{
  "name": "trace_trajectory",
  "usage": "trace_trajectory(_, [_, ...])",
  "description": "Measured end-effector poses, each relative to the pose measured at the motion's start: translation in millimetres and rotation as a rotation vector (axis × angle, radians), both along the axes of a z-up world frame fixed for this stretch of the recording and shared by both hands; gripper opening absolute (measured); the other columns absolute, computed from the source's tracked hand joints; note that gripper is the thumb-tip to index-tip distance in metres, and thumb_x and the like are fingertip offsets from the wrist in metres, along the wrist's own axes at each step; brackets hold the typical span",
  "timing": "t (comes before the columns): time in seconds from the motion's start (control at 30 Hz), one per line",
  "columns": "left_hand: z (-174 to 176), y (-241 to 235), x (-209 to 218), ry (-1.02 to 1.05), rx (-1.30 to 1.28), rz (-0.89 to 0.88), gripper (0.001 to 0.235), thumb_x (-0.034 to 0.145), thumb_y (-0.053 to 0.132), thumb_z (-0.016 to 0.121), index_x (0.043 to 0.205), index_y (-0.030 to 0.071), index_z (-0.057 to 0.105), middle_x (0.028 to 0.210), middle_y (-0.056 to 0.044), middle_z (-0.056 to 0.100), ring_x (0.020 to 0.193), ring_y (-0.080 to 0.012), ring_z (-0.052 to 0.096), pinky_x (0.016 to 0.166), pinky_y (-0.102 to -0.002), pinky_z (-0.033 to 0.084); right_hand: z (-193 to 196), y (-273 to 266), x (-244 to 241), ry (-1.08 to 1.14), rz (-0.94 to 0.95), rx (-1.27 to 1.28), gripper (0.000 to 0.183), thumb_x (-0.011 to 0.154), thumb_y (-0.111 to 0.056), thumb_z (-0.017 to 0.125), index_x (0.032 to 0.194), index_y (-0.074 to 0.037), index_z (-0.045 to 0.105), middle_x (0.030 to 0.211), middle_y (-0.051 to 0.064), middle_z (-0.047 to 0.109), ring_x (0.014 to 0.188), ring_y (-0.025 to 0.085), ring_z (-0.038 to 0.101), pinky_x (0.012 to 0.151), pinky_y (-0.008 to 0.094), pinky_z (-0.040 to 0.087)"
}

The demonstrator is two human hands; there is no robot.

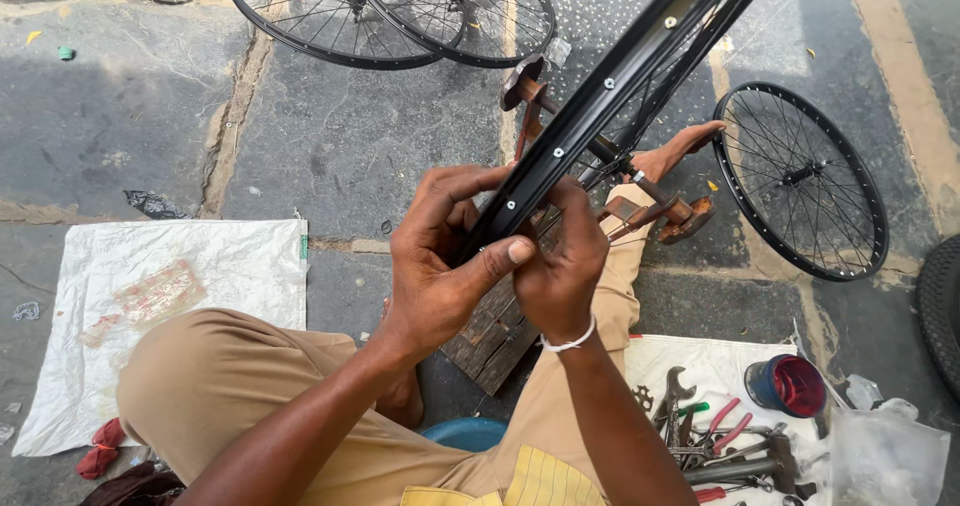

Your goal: The person sits on the ground and works on a bicycle wheel, using a small metal tool to adjust the rim and spokes. They repeatedly rotate the wheel and use the tool to tighten or align components along the rim.

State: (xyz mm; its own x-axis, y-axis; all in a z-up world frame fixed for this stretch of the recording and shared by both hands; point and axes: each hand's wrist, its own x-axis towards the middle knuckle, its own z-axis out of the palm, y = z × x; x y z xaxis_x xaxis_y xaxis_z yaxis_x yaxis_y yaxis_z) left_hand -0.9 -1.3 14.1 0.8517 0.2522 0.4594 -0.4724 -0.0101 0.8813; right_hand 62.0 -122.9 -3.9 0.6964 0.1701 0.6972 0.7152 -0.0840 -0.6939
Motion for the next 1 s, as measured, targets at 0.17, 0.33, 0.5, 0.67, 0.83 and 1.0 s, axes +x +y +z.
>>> trace_trajectory(0.17, [8,-7,7,0.046,-0.013,0.088,0.060,0.088,0.020,0.085,0.138,-0.002,0.060,0.121,-0.007,0.055,0.081,-0.0043,0.043,0.068,-0.019,0.046,-12,-28,32,0.294,0.315,0.129,0.019,0.105,-0.009,0.069,0.122,0.000,0.066,0.109,0.007,0.070,0.104,0.013,0.065,0.093,0.030,0.053])
trace_trajectory(0.33, [66,-12,54,-0.002,0.404,0.160,0.058,0.094,0.027,0.079,0.140,0.002,0.055,0.127,-0.015,0.065,0.112,-0.0241,0.067,0.085,-0.034,0.062,-2,-23,69,0.341,0.360,0.473,0.023,0.100,-0.012,0.075,0.118,-0.001,0.065,0.110,0.007,0.070,0.104,0.014,0.067,0.096,0.030,0.056])
trace_trajectory(0.5, [120,-31,106,0.042,0.522,0.108,0.058,0.096,0.034,0.072,0.140,0.004,0.049,0.098,-0.014,0.074,0.084,-0.0184,0.076,0.074,-0.031,0.056,1,-27,70,0.281,0.127,0.703,0.028,0.097,-0.014,0.081,0.114,0.000,0.064,0.111,0.010,0.071,0.105,0.016,0.068,0.097,0.029,0.055])
trace_trajectory(0.67, [30,-13,29,-0.163,0.004,-0.064,0.038,0.119,0.035,0.047,0.129,-0.001,0.052,0.119,-0.015,0.066,0.111,-0.0230,0.071,0.097,-0.037,0.064,-84,-63,25,0.456,-0.152,0.600,0.027,0.093,-0.020,0.078,0.110,-0.001,0.068,0.106,0.009,0.074,0.098,0.015,0.071,0.089,0.030,0.060])
trace_trajectory(0.83, [-73,16,-44,0.619,-0.624,0.385,0.042,0.108,0.040,0.047,0.105,0.003,0.066,0.090,-0.011,0.068,0.076,-0.0170,0.062,0.069,-0.031,0.050,-189,-76,-16,0.794,-0.162,0.445,0.024,0.093,-0.019,0.078,0.107,-0.002,0.070,0.100,0.005,0.070,0.090,0.012,0.063,0.083,0.028,0.053])
trace_trajectory(1.0, [-75,42,-64,0.243,-0.333,0.463,0.027,0.112,0.027,0.055,0.109,0.002,0.064,0.102,-0.007,0.066,0.086,-0.0134,0.063,0.086,-0.032,0.054,-253,-74,-19,0.547,-0.205,-0.227,0.020,0.091,-0.016,0.079,0.104,-0.004,0.070,0.098,0.010,0.070,0.091,0.026,0.065,0.082,0.036,0.053])
